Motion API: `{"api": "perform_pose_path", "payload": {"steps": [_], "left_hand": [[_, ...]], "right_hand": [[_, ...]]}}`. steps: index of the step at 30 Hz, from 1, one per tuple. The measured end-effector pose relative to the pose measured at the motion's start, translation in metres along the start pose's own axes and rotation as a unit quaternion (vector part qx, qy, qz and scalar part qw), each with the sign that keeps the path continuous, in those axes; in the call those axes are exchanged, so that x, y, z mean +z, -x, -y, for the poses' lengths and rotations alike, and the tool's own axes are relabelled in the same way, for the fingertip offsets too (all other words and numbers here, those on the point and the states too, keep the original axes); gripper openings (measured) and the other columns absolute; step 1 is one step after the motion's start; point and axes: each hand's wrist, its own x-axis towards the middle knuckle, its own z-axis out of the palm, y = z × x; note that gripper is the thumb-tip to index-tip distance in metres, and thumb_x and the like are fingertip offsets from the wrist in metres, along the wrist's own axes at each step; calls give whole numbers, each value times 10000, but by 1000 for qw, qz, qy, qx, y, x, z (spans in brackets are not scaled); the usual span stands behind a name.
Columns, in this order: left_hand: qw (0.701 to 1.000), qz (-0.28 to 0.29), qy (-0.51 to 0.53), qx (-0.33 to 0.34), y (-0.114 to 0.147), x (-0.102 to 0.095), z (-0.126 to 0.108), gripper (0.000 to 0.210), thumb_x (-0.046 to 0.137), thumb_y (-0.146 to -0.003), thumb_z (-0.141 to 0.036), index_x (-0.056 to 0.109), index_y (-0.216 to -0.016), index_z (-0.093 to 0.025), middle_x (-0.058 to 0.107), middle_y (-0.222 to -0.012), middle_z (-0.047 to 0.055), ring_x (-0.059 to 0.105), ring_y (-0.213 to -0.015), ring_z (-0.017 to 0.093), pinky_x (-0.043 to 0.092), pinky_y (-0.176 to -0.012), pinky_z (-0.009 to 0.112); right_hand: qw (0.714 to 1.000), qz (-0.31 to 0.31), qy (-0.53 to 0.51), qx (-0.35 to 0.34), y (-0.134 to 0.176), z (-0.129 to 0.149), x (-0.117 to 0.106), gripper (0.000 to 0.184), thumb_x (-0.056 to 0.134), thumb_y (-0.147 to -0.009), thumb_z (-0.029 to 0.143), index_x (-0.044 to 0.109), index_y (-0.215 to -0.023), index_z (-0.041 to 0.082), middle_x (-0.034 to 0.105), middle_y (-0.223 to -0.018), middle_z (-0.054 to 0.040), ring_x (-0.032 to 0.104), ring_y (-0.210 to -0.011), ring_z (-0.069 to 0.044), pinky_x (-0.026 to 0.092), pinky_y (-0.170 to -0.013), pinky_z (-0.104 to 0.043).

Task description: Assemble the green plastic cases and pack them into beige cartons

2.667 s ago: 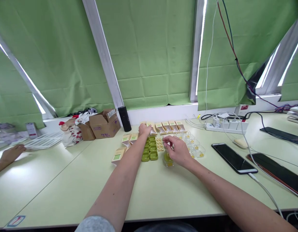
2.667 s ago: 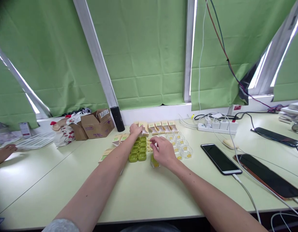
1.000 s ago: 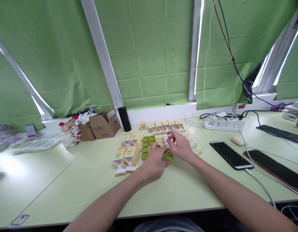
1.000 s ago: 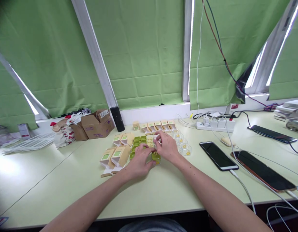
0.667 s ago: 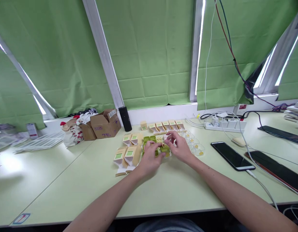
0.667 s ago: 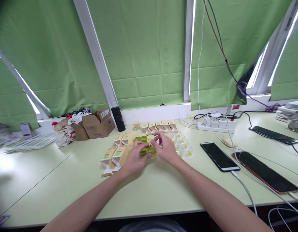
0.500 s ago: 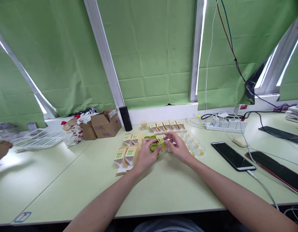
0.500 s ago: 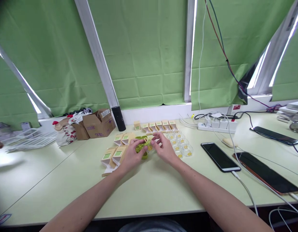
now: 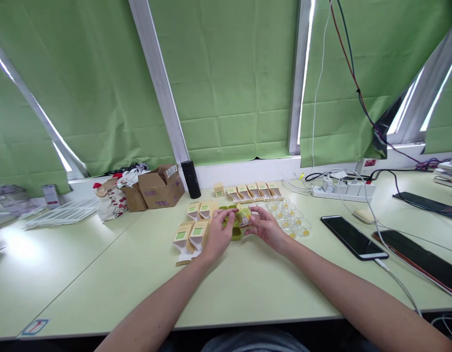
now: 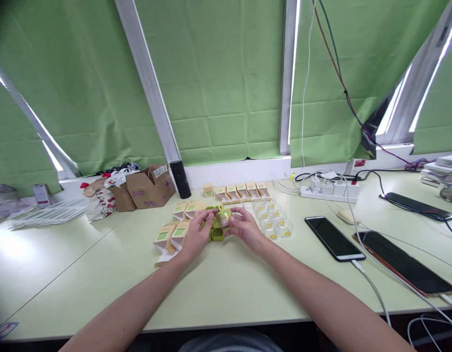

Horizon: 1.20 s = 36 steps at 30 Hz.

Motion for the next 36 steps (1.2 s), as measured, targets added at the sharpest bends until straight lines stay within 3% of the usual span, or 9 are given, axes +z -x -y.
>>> {"api": "perform_pose_path", "payload": {"steps": [10,20,27,36], "left_hand": [[1000,-3,11,20,6,3,1,287,595,-1033,-330,777,-1249,-280,674,-1199,93,670,-1212,229,556,-1088,393],[999,-2,-11,39,6,0,-5,260,639,-1008,-304,802,-1209,-275,681,-1163,96,637,-1221,246,546,-1114,428],[1000,-3,-3,28,6,1,-3,263,646,-1007,-326,804,-1208,-263,657,-1178,102,646,-1210,247,555,-1098,421],[1000,1,18,21,6,2,0,342,613,-1035,-451,797,-1237,-244,644,-1201,115,644,-1217,261,532,-1112,444]], "right_hand": [[998,-19,-50,36,-3,-1,-8,320,760,-861,282,591,-1132,260,811,-1006,-76,810,-899,-284,598,-725,-400],[996,-9,-65,57,-3,0,-7,356,709,-838,270,547,-1155,258,826,-1000,-96,821,-907,-298,598,-736,-413],[997,-22,-62,44,-2,1,-5,375,774,-822,266,582,-1144,262,812,-1000,-59,809,-900,-268,597,-742,-393],[998,-51,-36,-22,4,7,3,542,992,-666,328,685,-1109,270,750,-911,1,703,-828,-191,575,-701,-329]]}}
